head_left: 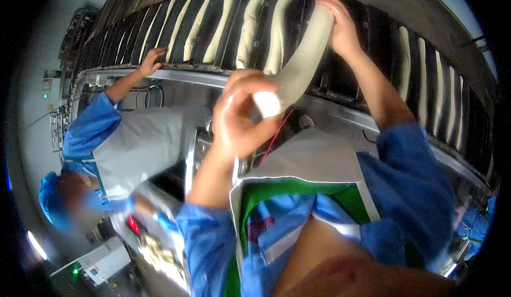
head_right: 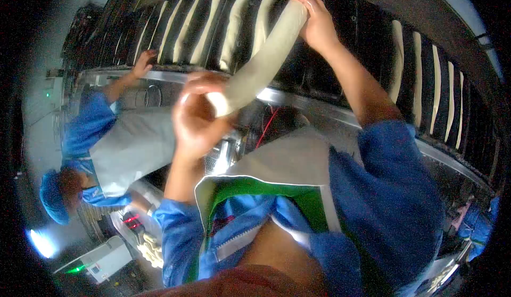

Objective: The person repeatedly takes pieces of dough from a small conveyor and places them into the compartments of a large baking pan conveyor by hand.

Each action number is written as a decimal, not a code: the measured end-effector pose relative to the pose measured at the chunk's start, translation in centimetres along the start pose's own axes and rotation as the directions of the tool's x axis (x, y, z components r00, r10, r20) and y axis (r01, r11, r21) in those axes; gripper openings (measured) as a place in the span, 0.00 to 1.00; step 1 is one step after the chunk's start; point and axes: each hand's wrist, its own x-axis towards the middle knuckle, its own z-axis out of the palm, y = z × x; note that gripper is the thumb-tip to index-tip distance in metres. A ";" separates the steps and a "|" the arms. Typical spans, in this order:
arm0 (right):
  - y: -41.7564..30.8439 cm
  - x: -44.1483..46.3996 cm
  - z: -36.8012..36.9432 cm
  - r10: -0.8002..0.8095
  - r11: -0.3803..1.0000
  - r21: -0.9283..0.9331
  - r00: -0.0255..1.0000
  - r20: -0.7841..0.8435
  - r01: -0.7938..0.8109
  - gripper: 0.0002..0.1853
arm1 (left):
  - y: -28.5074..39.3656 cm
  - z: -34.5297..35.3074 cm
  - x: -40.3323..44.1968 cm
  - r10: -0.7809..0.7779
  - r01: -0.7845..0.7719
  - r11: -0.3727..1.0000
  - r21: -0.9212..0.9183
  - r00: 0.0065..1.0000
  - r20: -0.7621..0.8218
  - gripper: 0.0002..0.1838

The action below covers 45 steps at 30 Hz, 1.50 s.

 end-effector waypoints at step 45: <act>-2.6 -10.2 9.4 0.293 0.563 -0.695 0.679 0.673 0.447 0.37 | 1.8 -8.7 -64.1 0.117 0.925 -0.201 -0.322 -0.303 -0.946 0.23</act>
